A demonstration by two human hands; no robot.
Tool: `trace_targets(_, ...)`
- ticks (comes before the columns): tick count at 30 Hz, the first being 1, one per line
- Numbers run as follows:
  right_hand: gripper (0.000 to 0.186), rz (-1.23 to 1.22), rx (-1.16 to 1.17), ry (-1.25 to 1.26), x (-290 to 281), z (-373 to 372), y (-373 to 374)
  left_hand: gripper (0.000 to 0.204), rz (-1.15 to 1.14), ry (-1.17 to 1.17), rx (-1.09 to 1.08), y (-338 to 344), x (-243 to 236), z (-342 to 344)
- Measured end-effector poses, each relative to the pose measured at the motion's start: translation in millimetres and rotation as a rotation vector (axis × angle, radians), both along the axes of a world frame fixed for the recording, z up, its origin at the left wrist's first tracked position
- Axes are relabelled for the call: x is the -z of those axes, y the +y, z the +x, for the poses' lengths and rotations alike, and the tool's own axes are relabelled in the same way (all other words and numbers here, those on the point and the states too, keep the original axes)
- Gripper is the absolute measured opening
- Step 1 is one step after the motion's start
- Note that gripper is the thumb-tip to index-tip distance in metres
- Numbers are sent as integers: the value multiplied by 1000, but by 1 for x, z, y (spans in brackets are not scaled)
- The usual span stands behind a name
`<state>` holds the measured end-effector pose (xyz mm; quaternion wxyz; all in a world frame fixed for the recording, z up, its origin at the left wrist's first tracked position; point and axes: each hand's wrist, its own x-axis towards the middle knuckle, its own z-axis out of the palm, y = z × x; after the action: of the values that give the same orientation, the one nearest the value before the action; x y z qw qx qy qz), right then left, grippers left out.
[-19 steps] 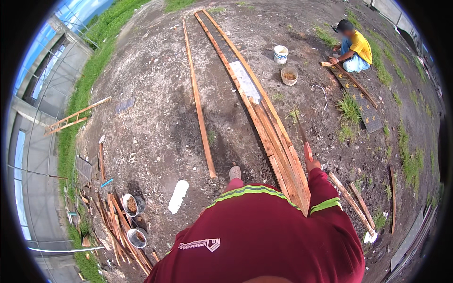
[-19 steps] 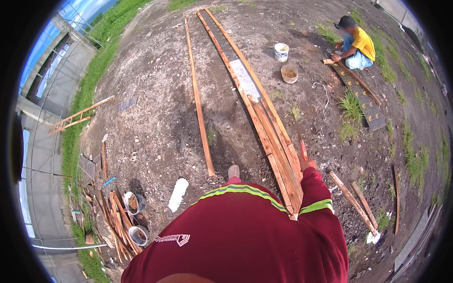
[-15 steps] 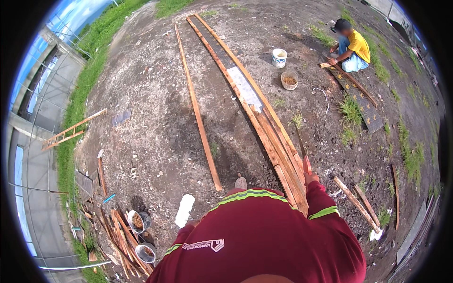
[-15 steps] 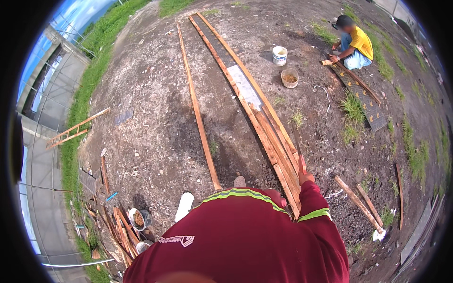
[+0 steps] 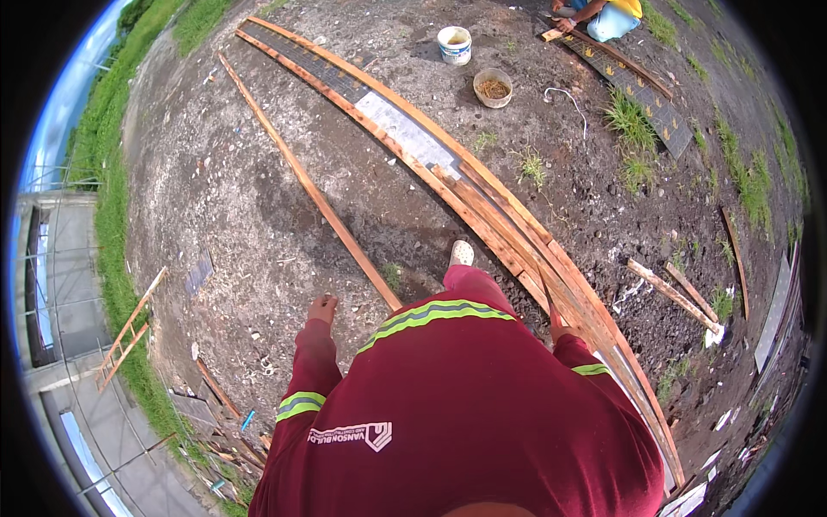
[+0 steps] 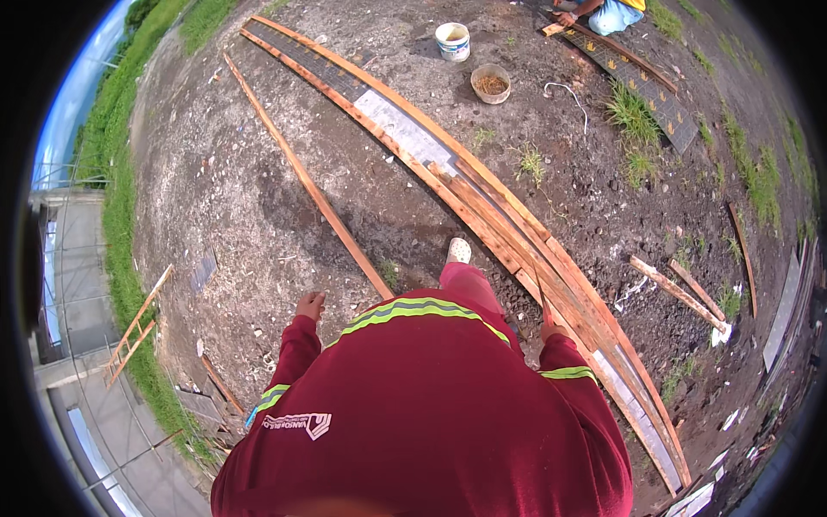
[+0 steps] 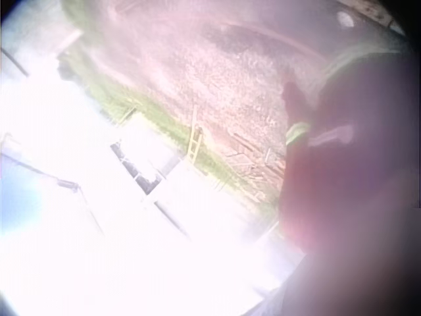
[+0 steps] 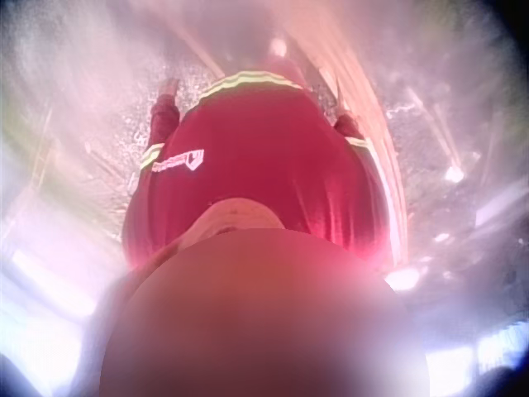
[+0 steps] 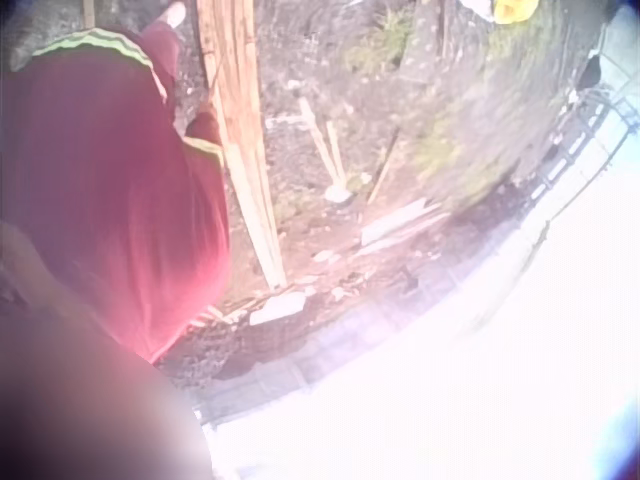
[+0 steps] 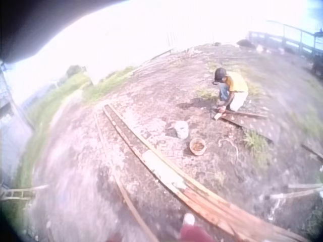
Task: The person walks across a cluttered construction yard, picks up a long wooden plank, and places it on a curved wooden frame. They then use a hand saw to cut the plank while stepping on it to hold it in place. After cutting, the person removes the cut piece and walks away.
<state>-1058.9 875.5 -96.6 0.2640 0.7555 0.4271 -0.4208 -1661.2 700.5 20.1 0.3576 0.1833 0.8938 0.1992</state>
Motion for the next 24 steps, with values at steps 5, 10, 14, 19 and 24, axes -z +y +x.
trace_targets(5,59,254,107,-3,-21,-84,92,44,-287,-125,436,19,18,-41)
trace_targets(10,48,629,224,344,-94,-153,164,32,-477,66,1245,66,28,-112)
trace_targets(14,46,665,322,259,-115,-178,149,30,-535,130,1514,138,31,-172)
trace_targets(19,63,364,726,-8,-85,-215,34,45,-447,-116,712,270,34,-246)
trace_targets(24,54,-31,955,-225,-45,-284,-126,36,-59,-276,517,398,44,-294)
